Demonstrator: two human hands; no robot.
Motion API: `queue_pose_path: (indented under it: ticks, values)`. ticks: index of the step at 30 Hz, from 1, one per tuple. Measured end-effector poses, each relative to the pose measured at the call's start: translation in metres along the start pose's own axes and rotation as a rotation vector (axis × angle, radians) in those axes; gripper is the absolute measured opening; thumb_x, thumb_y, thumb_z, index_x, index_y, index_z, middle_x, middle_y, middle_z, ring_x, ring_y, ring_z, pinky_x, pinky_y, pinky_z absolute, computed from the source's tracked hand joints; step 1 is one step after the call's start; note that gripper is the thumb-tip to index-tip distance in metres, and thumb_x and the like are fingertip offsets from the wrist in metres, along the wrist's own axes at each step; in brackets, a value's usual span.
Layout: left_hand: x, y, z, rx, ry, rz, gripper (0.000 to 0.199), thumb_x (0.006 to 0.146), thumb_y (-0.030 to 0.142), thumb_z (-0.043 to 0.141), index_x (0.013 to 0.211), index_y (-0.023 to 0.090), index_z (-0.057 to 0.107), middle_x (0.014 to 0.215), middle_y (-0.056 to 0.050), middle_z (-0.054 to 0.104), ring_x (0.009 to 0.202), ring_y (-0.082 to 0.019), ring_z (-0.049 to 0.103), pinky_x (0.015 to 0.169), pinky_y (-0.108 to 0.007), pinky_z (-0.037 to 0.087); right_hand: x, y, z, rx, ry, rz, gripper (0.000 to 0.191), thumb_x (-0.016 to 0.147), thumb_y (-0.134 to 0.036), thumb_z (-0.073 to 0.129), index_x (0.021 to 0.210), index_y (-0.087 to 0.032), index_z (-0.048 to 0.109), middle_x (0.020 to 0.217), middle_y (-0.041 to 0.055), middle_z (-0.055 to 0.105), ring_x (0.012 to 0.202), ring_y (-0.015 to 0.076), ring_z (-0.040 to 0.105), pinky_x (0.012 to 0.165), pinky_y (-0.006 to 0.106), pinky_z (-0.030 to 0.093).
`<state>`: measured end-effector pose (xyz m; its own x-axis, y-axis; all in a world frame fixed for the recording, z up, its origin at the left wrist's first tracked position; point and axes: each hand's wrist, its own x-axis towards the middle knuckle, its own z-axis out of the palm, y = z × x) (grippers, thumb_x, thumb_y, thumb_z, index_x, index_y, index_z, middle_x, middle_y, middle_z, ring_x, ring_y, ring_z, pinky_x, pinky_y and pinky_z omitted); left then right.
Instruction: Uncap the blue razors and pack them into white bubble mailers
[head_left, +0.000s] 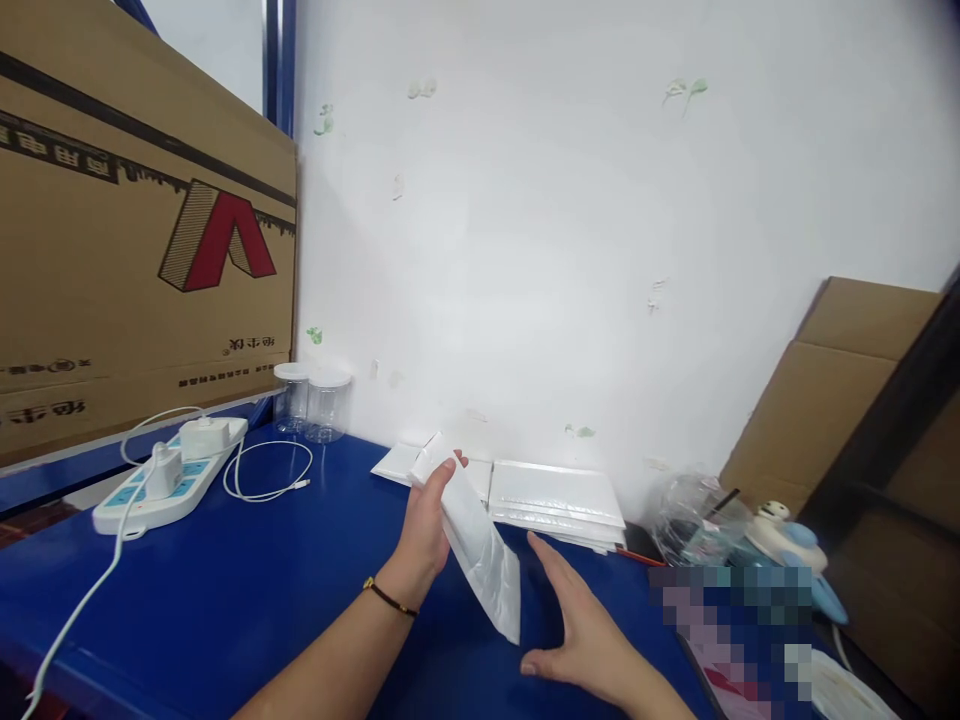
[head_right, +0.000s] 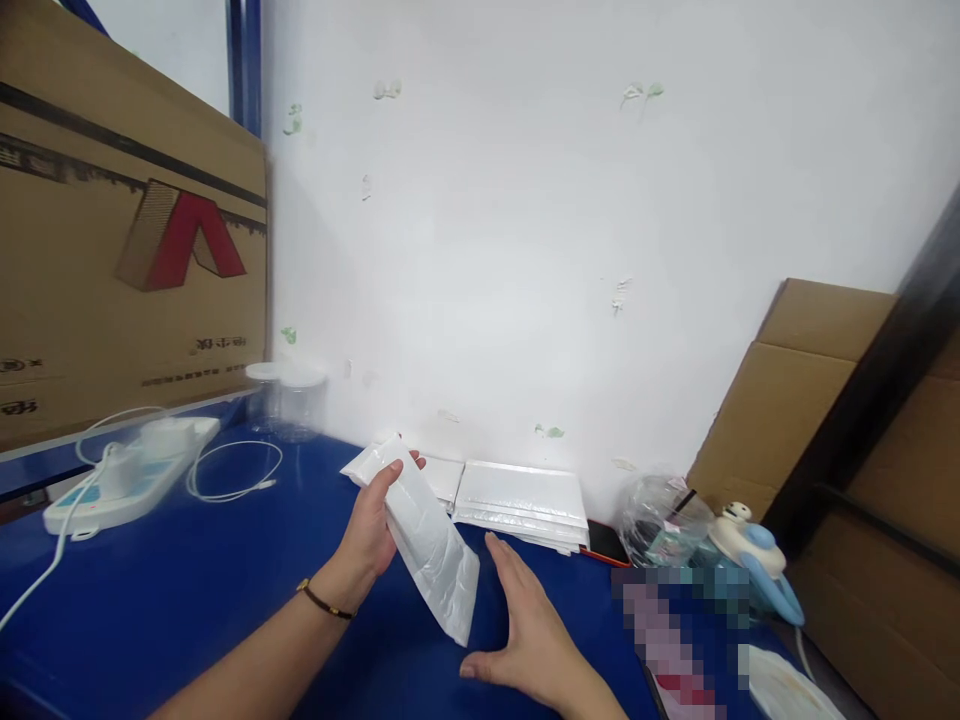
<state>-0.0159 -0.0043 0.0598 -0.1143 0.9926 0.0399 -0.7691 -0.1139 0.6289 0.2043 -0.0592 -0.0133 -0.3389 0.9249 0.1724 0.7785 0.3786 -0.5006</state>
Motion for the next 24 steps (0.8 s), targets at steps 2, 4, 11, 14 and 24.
queue_pose_path:
  ticks: [2, 4, 11, 14, 24]
  values:
    - [-0.002, 0.004, 0.008, 0.009, -0.035, 0.009, 0.037, 0.067, 0.032, 0.072, 0.097, 0.012, 0.066, 0.095, -0.009, 0.069, 0.092, -0.024, 0.063, 0.084, -0.033, 0.047, 0.002, 0.005, 0.006, 0.025, -0.043, 0.06, 0.125, 0.051, -0.055, 0.076, 0.146, -0.019, 0.005, 0.151, 0.0142, 0.015, 0.138, 0.0315, 0.015, 0.111, 0.048, 0.021]
    - [-0.003, 0.009, 0.015, 0.002, -0.048, 0.017, 0.041, 0.065, 0.033, 0.073, 0.099, 0.011, 0.066, 0.091, -0.009, 0.07, 0.089, -0.024, 0.064, 0.083, -0.033, 0.047, 0.006, 0.006, 0.014, 0.024, -0.063, 0.089, 0.129, 0.049, -0.058, 0.076, 0.146, -0.016, 0.004, 0.151, 0.0154, 0.015, 0.138, 0.0319, 0.013, 0.112, 0.048, 0.017]
    - [-0.003, 0.02, 0.026, 0.005, -0.09, 0.006, 0.039, 0.066, 0.033, 0.072, 0.097, 0.011, 0.065, 0.091, -0.009, 0.07, 0.085, -0.023, 0.064, 0.079, -0.03, 0.048, 0.021, -0.003, 0.025, -0.027, -0.02, 0.095, 0.113, 0.053, -0.053, 0.076, 0.144, -0.017, 0.021, 0.147, 0.0158, 0.027, 0.136, 0.0335, 0.02, 0.11, 0.052, 0.016]
    - [0.0, 0.031, 0.027, 0.055, -0.11, 0.038, 0.038, 0.065, 0.036, 0.073, 0.092, 0.01, 0.066, 0.088, -0.009, 0.07, 0.081, -0.022, 0.064, 0.076, -0.029, 0.048, 0.022, -0.005, 0.021, -0.033, -0.015, 0.04, 0.083, 0.063, -0.053, 0.07, 0.134, -0.021, 0.041, 0.145, 0.0122, 0.034, 0.135, 0.0323, 0.024, 0.11, 0.052, 0.018]
    - [0.01, 0.088, 0.038, 0.28, -0.208, 0.2, 0.038, 0.062, 0.037, 0.072, 0.089, 0.011, 0.065, 0.085, -0.008, 0.067, 0.08, -0.021, 0.061, 0.073, -0.029, 0.048, 0.018, -0.012, 0.014, -0.102, -0.031, -0.021, 0.051, 0.082, -0.053, 0.051, 0.125, -0.025, 0.05, 0.143, 0.0079, 0.038, 0.135, 0.029, 0.026, 0.11, 0.05, 0.022]
